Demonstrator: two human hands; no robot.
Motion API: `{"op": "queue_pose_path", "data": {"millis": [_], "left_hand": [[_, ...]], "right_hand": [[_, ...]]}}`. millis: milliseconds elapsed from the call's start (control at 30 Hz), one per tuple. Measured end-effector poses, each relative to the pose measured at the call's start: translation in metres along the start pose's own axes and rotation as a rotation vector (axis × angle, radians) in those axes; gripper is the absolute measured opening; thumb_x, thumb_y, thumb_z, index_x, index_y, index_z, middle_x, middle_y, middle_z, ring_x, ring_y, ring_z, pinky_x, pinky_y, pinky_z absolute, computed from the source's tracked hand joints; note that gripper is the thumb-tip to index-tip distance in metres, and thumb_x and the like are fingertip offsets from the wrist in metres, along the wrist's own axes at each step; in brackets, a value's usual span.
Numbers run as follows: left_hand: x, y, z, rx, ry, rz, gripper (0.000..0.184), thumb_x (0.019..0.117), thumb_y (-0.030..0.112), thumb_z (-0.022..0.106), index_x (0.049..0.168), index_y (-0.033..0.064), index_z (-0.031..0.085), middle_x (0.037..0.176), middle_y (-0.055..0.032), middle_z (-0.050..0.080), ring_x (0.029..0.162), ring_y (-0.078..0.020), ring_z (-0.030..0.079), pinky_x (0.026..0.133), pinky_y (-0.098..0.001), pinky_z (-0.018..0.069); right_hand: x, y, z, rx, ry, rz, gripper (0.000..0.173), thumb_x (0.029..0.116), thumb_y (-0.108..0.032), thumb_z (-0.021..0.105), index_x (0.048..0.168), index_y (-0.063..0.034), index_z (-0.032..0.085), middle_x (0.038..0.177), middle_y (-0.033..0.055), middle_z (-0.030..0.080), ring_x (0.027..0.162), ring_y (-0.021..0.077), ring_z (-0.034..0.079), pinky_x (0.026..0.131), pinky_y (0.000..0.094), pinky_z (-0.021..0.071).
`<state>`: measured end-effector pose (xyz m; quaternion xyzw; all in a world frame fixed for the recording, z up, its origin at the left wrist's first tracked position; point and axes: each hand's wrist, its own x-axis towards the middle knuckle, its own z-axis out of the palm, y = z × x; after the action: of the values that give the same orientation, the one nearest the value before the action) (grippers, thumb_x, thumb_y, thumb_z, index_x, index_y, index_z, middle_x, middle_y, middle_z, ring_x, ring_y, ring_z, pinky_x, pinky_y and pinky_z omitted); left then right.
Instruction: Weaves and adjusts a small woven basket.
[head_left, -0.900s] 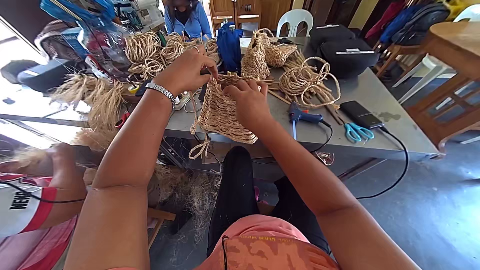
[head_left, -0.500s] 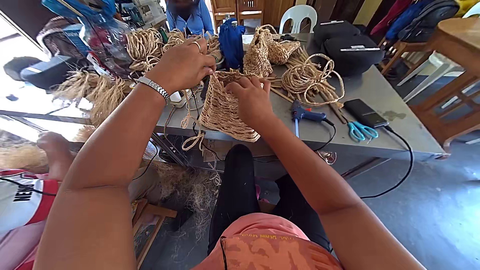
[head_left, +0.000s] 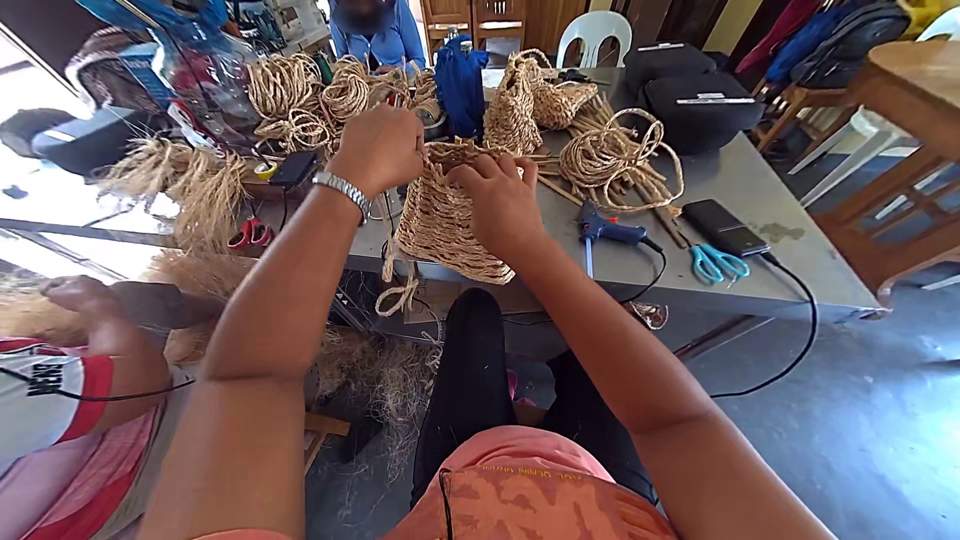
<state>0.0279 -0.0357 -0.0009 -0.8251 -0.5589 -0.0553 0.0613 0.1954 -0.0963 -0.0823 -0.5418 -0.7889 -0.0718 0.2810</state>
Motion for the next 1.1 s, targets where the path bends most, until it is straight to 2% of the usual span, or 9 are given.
{"op": "queue_pose_path", "data": {"millis": [133, 267, 500, 633, 767, 833, 900, 1000, 1100], "left_hand": [[-0.018, -0.005, 0.035, -0.277, 0.201, -0.120, 0.026, 0.1018, 0.019, 0.054, 0.115, 0.0017, 0.070, 0.113, -0.0249, 0.069, 0.111, -0.0443, 0.065, 0.093, -0.0672, 0.0472], [-0.025, -0.007, 0.076, -0.611, 0.454, -0.148, 0.026, 0.1045, 0.022, 0.055, 0.116, 0.0034, 0.068, 0.115, -0.0158, 0.071, 0.101, -0.0276, 0.069, 0.094, -0.0493, 0.0509], [-0.002, -0.027, 0.093, -0.990, 0.453, -0.054, 0.021, 0.1002, 0.022, 0.062, 0.109, 0.0058, 0.071, 0.112, -0.0097, 0.068, 0.092, -0.0141, 0.064, 0.079, -0.0337, 0.0521], [0.010, -0.027, 0.106, -1.216, 0.471, -0.006, 0.017, 0.0967, 0.022, 0.059, 0.103, 0.0096, 0.068, 0.112, -0.0057, 0.062, 0.106, -0.0167, 0.060, 0.084, -0.0400, 0.0538], [0.029, -0.029, 0.131, -1.349, 0.545, 0.171, 0.021, 0.0965, 0.017, 0.046, 0.105, 0.0058, 0.061, 0.140, -0.0102, 0.059, 0.138, -0.0196, 0.049, 0.108, -0.0399, 0.0453], [0.033, -0.027, 0.137, -1.402, 0.573, 0.207, 0.017, 0.1003, 0.016, 0.044, 0.106, 0.0077, 0.058, 0.121, -0.0055, 0.065, 0.120, -0.0145, 0.061, 0.100, -0.0355, 0.0509], [0.033, -0.025, 0.141, -1.405, 0.604, 0.209, 0.014, 0.1018, 0.017, 0.045, 0.105, 0.0110, 0.057, 0.100, 0.0023, 0.059, 0.096, -0.0084, 0.058, 0.087, -0.0304, 0.0504], [0.025, -0.018, 0.142, -1.419, 0.661, 0.189, 0.012, 0.1023, 0.015, 0.046, 0.105, 0.0110, 0.058, 0.102, 0.0024, 0.061, 0.099, -0.0082, 0.059, 0.090, -0.0312, 0.0508], [0.020, -0.011, 0.142, -1.393, 0.727, 0.191, 0.013, 0.1036, 0.013, 0.045, 0.105, 0.0090, 0.057, 0.098, 0.0017, 0.061, 0.095, -0.0078, 0.059, 0.087, -0.0293, 0.0501]], "right_hand": [[-0.001, 0.001, 0.000, 0.009, 0.011, -0.002, 0.049, 0.0901, 0.008, 0.054, 0.127, -0.0204, 0.070, 0.121, 0.0108, 0.068, 0.126, 0.0352, 0.056, 0.112, 0.0648, 0.0277], [0.000, 0.001, 0.000, -0.008, 0.010, -0.004, 0.050, 0.0910, 0.007, 0.053, 0.129, -0.0220, 0.069, 0.119, 0.0112, 0.068, 0.123, 0.0351, 0.057, 0.112, 0.0638, 0.0279], [0.002, 0.007, 0.000, 0.019, 0.005, -0.022, 0.052, 0.0912, 0.008, 0.052, 0.130, -0.0213, 0.069, 0.120, 0.0134, 0.067, 0.122, 0.0369, 0.056, 0.112, 0.0639, 0.0278], [0.002, 0.009, 0.007, 0.008, 0.035, -0.021, 0.053, 0.0910, 0.007, 0.051, 0.131, -0.0217, 0.069, 0.117, 0.0128, 0.067, 0.121, 0.0360, 0.056, 0.112, 0.0620, 0.0278], [0.002, 0.020, 0.024, 0.030, 0.175, -0.103, 0.052, 0.0889, 0.006, 0.052, 0.129, -0.0216, 0.070, 0.110, 0.0107, 0.067, 0.116, 0.0342, 0.058, 0.111, 0.0621, 0.0291], [0.000, 0.031, 0.033, 0.161, 0.328, -0.168, 0.046, 0.0928, 0.005, 0.051, 0.129, -0.0161, 0.070, 0.123, 0.0134, 0.067, 0.123, 0.0348, 0.057, 0.111, 0.0610, 0.0331], [-0.006, 0.041, 0.038, 0.274, 0.505, -0.178, 0.037, 0.1001, -0.009, 0.057, 0.136, -0.0068, 0.064, 0.145, 0.0202, 0.055, 0.134, 0.0382, 0.051, 0.113, 0.0563, 0.0401], [-0.029, 0.048, 0.041, 0.358, 0.623, -0.004, 0.070, 0.0966, -0.033, 0.070, 0.149, 0.0044, 0.044, 0.158, 0.0284, 0.038, 0.144, 0.0428, 0.040, 0.116, 0.0556, 0.0377], [-0.054, 0.047, 0.056, 0.419, 0.568, 0.142, 0.079, 0.0938, -0.040, 0.073, 0.151, 0.0046, 0.040, 0.156, 0.0295, 0.039, 0.143, 0.0444, 0.040, 0.116, 0.0572, 0.0376]]}}
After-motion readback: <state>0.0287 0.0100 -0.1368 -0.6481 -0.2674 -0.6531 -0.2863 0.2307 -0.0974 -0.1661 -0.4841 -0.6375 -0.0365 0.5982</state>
